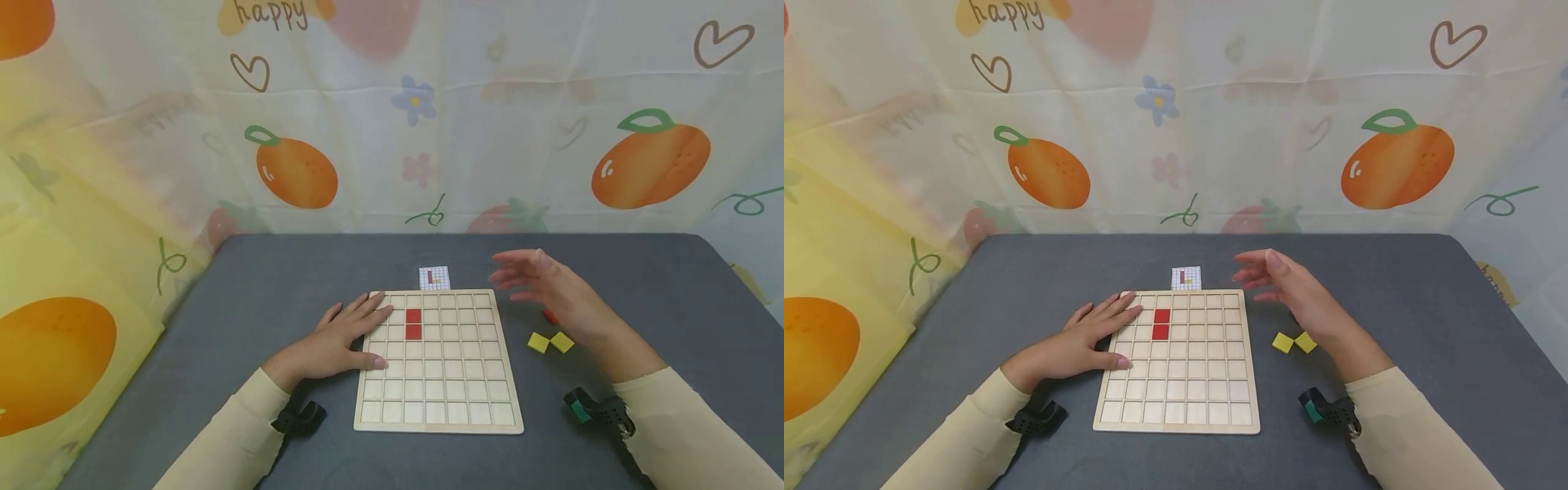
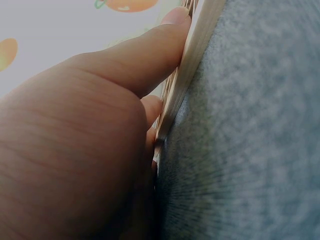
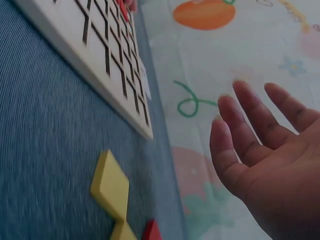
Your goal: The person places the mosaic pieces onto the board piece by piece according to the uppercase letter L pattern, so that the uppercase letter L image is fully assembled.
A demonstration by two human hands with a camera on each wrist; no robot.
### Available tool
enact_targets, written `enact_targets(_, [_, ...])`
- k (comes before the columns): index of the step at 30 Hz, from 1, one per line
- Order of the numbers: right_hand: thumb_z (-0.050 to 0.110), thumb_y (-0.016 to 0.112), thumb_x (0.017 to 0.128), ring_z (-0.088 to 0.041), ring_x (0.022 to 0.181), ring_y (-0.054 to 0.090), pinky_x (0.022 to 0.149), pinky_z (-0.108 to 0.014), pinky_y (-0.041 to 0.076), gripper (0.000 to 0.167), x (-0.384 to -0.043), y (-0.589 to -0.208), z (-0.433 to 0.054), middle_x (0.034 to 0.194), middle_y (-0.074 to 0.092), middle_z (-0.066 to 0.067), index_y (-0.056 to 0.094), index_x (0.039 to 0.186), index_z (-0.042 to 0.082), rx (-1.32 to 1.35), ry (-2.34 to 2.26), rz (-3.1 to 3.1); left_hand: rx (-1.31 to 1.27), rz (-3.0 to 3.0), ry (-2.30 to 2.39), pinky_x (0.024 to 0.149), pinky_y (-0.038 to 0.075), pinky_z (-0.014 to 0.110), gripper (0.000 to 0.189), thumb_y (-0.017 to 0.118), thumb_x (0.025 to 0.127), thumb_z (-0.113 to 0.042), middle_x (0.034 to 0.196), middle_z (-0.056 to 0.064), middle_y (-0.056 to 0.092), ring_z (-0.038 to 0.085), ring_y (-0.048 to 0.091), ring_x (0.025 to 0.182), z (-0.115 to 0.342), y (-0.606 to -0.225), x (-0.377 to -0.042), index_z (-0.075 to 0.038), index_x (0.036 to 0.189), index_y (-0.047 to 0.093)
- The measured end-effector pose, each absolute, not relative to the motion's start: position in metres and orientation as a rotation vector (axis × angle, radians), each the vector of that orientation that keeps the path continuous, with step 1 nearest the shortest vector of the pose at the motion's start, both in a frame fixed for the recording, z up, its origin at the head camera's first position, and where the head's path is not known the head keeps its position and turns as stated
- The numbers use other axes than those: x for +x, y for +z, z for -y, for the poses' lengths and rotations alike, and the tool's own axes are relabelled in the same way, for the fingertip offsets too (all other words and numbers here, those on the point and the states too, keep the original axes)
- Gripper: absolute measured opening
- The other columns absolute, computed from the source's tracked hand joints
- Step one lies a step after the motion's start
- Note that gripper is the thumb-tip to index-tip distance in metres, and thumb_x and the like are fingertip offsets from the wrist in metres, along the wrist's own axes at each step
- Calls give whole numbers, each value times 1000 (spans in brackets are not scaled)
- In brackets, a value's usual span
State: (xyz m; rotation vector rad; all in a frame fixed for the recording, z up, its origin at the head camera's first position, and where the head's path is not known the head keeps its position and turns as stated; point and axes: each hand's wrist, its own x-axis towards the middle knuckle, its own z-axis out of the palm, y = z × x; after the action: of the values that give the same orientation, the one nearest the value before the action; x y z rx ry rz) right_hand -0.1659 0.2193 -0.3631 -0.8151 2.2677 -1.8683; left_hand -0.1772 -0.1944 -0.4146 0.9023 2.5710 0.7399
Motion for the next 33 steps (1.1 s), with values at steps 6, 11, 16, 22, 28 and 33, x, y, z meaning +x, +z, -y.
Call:
enact_targets(6, [35,25,122,-30,130,61,102,-30,50,54,-162,-372,-248,141,62,-23,57,155,8,-760,-1874,-2323,905,-2574,742,123,-7,67,96,75,99,-60,181,-5,8,27,-3,166,194,-416,-178,-25,175,28])
enact_targets(11, [29,26,122,-23,126,62,99,-27,50,48,-158,-386,-273,139,65,-15,61,153,14,-705,-1879,-2381,908,-2572,739,123,-7,66,96,75,99,-60,182,-5,8,27,-3,166,194,-416,-178,-25,175,28])
enact_targets(16, [25,32,121,-21,121,65,96,-23,51,42,-163,-397,-291,135,68,-8,62,150,17,-593,-1780,-2543,887,-2564,742,124,-8,66,97,76,99,-60,182,-6,7,26,-4,166,194,-416,-178,-26,175,27])
enact_targets(22, [22,45,119,-9,116,65,95,-18,48,44,-167,-407,-301,134,67,-16,52,155,-2,-461,-1587,-2628,898,-2567,733,124,-8,65,98,76,98,-60,182,-6,6,25,-4,166,195,-418,-179,-27,176,26])
enact_targets(28, [20,64,113,-7,116,61,91,-24,52,48,-165,-414,-304,142,65,-20,55,156,0,-468,-1371,-2662,893,-2567,742,123,-8,66,97,75,98,-61,182,-6,7,26,-4,166,194,-417,-178,-27,176,27])
enact_targets(33, [7,73,105,-11,112,58,88,-23,51,40,-166,-419,-306,139,63,-14,68,144,3,-593,-1296,-2723,920,-2561,753,124,-8,66,96,75,100,-59,182,-4,8,27,-3,166,195,-414,-177,-25,176,27])
